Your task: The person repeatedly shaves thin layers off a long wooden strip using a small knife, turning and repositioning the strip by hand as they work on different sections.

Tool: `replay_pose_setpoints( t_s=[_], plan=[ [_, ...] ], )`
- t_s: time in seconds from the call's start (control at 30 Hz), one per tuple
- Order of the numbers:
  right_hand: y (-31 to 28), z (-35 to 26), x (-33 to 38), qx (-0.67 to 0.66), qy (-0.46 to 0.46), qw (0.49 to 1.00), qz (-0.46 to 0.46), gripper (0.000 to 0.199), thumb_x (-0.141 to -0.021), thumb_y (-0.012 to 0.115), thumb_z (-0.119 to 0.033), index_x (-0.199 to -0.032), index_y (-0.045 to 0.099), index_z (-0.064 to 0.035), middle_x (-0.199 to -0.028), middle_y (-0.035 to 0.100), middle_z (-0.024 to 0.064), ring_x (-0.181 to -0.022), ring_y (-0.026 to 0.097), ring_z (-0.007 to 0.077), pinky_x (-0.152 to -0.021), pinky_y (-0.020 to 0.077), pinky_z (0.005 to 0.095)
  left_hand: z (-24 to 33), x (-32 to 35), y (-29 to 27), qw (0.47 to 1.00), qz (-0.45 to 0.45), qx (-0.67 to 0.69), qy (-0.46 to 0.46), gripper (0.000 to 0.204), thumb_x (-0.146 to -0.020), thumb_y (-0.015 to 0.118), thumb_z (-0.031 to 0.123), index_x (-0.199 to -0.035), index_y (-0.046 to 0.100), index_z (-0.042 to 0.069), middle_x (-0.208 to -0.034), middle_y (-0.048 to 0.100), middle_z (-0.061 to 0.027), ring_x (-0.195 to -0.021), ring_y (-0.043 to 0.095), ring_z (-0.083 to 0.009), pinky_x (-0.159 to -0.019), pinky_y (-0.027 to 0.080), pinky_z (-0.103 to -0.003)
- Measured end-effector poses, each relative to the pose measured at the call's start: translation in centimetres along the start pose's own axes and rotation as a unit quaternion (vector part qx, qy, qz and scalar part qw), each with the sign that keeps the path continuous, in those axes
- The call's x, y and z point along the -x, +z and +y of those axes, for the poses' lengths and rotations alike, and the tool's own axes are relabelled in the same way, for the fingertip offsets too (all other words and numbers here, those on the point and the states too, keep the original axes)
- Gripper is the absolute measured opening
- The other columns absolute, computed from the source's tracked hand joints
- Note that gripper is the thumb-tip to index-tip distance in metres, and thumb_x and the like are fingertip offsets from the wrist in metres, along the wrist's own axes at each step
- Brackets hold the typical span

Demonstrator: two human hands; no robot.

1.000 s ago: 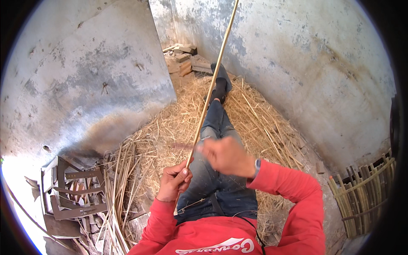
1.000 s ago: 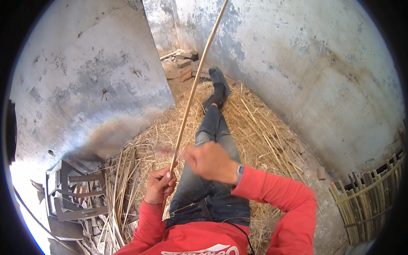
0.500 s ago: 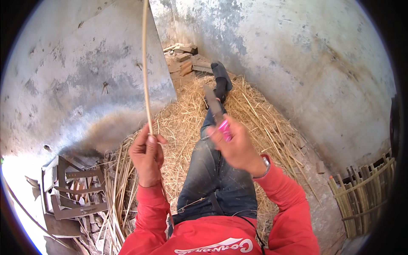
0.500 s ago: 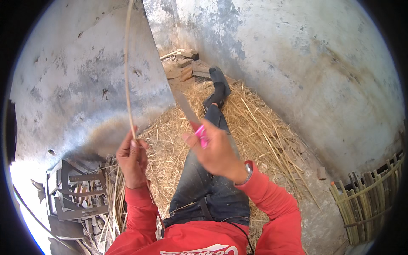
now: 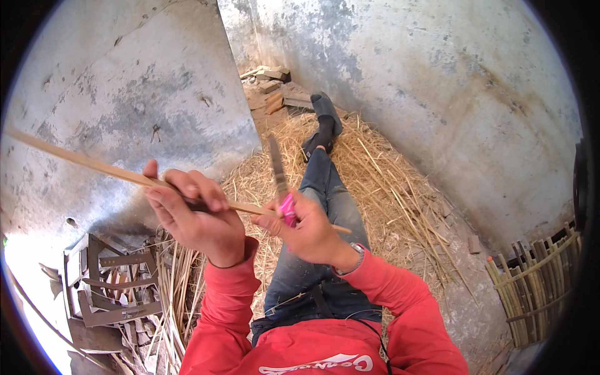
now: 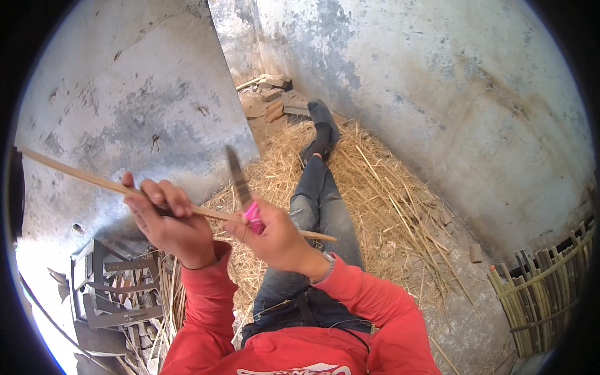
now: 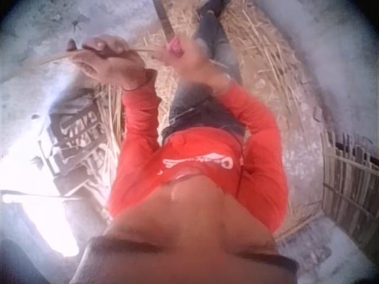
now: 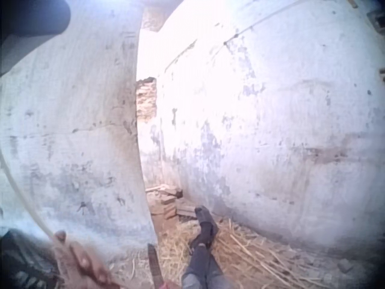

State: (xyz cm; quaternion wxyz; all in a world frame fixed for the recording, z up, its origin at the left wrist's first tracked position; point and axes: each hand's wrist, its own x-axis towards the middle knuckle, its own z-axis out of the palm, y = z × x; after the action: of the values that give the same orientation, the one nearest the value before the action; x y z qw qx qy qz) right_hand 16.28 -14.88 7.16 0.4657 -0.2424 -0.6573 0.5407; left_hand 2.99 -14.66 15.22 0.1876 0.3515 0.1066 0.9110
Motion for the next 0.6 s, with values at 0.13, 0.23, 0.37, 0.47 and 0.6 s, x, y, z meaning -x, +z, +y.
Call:
replay_pose_setpoints(
  t_s=[0.13,0.23,0.37,0.47,0.6],
  plan=[
    [-4.3,0.0,0.4,0.045,0.008,0.994,0.102,0.028,-0.091,0.082,-0.02,-0.088,0.057,-0.0079,-0.074,0.056,-0.0062,-0.065,0.046,0.0022,-0.056,0.0405,0.0219,-0.9,1.8,-3.3,0.972,-0.045,-0.228,-0.037,0.047,-0.111,0.046,0.025,-0.151,0.036,0.003,-0.121,0.059,-0.0119,-0.101,0.063,-0.0194,-0.089,0.053,-0.032],
    [-9.0,0.3,0.8,0.133,-0.007,0.983,0.127,0.028,-0.087,0.085,-0.018,-0.084,0.06,-0.0066,-0.071,0.057,-0.0047,-0.064,0.049,0.0045,-0.056,0.0418,0.0238,-0.5,1.1,-8.1,0.906,-0.05,-0.39,0.156,0.053,-0.107,0.053,0.022,-0.153,0.034,0.003,-0.149,0.044,-0.0171,-0.138,0.044,-0.0292,-0.113,0.039,-0.046],
    [-15.0,-2.1,2.4,0.231,0.047,0.961,0.142,0.03,-0.081,0.088,-0.016,-0.083,0.06,-0.0049,-0.07,0.061,-0.0019,-0.062,0.052,0.0061,-0.057,0.043,0.0252,2.2,-2.9,-10.6,0.715,-0.182,-0.579,0.348,0.043,-0.102,0.061,0.019,-0.141,0.053,0.004,-0.143,0.051,-0.0179,-0.136,0.047,-0.033,-0.116,0.035,-0.05],
    [-18.4,-2.4,3.6,0.263,0.047,0.953,0.145,0.032,-0.079,0.089,-0.013,-0.086,0.059,-0.0035,-0.07,0.064,0.0004,-0.063,0.053,0.0061,-0.057,0.0433,0.0251,2.8,-4.2,-10.1,0.597,-0.275,-0.674,0.337,0.025,-0.096,0.071,0.02,-0.118,0.073,0.01,-0.123,0.067,-0.0143,-0.122,0.06,-0.0303,-0.117,0.033,-0.049],
    [-21.4,-2.9,3.9,0.306,0.023,0.944,0.12,0.036,-0.076,0.089,-0.008,-0.095,0.059,-0.0002,-0.072,0.066,0.0024,-0.064,0.054,0.0058,-0.057,0.0431,0.0257,2.9,-5.0,-12.9,0.554,-0.463,-0.689,0.065,0.023,-0.087,0.078,0.02,-0.109,0.078,0.012,-0.097,0.076,-0.0054,-0.088,0.071,-0.0217,-0.091,0.052,-0.04]
  ],
)
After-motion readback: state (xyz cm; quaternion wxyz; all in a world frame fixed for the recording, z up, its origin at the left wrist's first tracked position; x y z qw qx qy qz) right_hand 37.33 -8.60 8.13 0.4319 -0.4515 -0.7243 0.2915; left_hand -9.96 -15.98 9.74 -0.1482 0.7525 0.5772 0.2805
